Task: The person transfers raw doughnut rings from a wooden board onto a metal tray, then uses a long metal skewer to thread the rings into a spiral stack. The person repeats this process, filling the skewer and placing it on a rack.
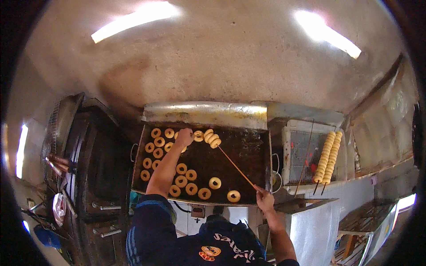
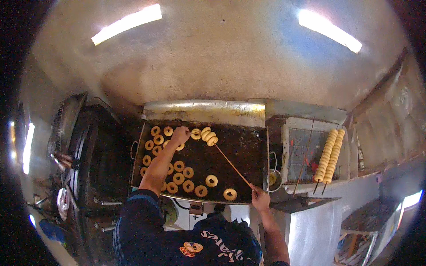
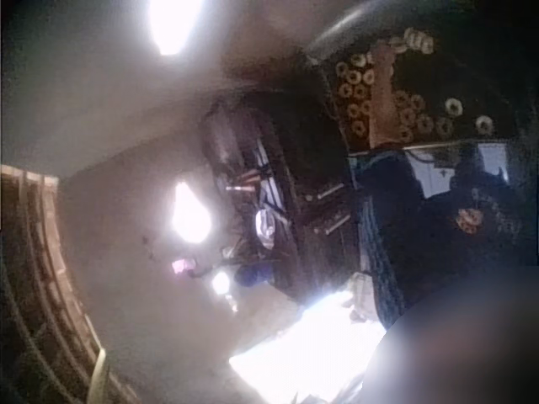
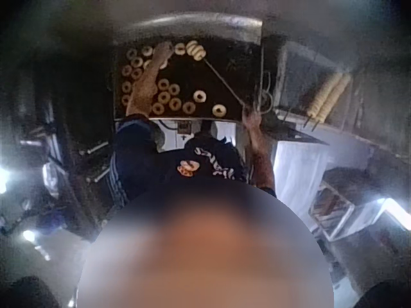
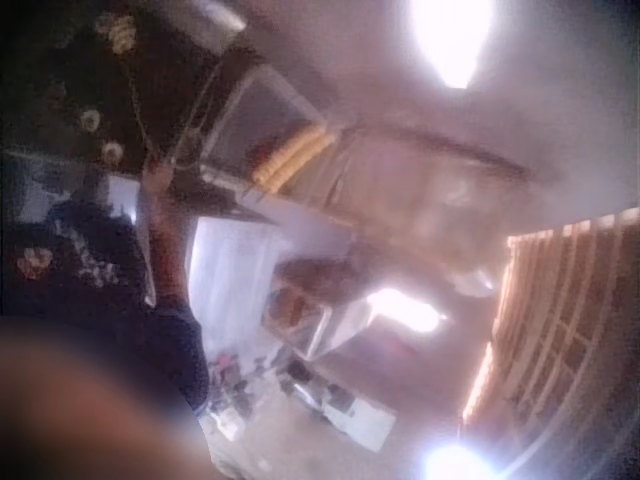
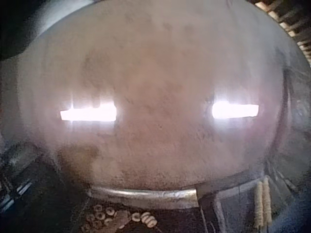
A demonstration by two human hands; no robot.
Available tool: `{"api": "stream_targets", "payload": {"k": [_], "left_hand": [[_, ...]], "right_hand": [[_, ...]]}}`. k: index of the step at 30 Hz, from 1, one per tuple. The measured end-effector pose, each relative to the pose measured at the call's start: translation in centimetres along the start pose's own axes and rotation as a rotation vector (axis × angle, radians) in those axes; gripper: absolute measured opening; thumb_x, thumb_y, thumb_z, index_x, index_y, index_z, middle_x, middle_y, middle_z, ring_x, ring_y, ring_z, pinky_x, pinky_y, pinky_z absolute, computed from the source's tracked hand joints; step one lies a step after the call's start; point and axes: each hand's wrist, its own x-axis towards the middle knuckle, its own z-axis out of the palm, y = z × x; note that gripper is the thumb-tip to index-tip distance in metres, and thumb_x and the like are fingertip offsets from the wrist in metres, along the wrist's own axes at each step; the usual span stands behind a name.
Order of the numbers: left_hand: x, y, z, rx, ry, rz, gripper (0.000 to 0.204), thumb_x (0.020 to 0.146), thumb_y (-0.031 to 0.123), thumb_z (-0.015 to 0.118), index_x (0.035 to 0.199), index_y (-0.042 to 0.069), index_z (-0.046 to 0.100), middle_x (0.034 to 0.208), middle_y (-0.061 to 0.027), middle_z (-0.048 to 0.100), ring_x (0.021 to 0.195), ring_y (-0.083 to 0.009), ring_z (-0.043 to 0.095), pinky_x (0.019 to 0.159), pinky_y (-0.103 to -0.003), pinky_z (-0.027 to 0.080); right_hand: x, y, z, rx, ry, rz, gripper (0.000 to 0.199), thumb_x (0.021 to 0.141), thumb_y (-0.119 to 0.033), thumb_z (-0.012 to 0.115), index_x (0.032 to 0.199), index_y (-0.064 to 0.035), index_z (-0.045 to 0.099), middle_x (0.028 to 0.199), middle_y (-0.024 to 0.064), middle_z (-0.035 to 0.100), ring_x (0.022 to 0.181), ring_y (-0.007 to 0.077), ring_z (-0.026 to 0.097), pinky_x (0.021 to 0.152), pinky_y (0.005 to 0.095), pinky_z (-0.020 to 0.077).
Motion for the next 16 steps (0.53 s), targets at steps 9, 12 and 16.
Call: {"api": "stream_targets", "payload": {"k": [9,12,16], "left_hand": [[-11.8,3.6,-9.3,-0.085,0.080,0.123,0.022,0.102,0.025,0.077,0.110,0.004,0.081,0.098,-0.0196,0.081,0.090,-0.0330,0.080,0.078,-0.044,0.062],[-17.1,6.6,-7.2,-0.219,0.119,0.084,0.019,0.098,0.023,0.079,0.104,0.004,0.081,0.096,-0.0196,0.081,0.087,-0.0359,0.080,0.077,-0.047,0.060],[-23.8,9.9,0.6,0.017,0.055,0.012,0.039,0.092,0.035,0.084,0.119,0.008,0.081,0.102,-0.0229,0.082,0.103,-0.0357,0.082,0.094,-0.053,0.062]], "right_hand": [[-4.2,6.9,-6.6,0.289,-0.086,-0.110,0.034,0.107,-0.017,0.070,0.139,-0.0139,0.081,0.096,0.0105,0.083,0.067,0.0146,0.067,0.064,0.0341,0.0551],[-4.6,8.5,-7.6,0.201,-0.244,-0.034,0.032,0.110,-0.021,0.070,0.138,-0.0099,0.080,0.107,0.0117,0.083,0.091,0.0139,0.074,0.083,0.0327,0.0583],[-6.1,11.9,-10.9,0.171,-0.225,-0.207,0.034,0.106,-0.021,0.074,0.139,-0.0208,0.081,0.106,0.0187,0.084,0.103,0.0272,0.084,0.087,0.0354,0.0669]]}}
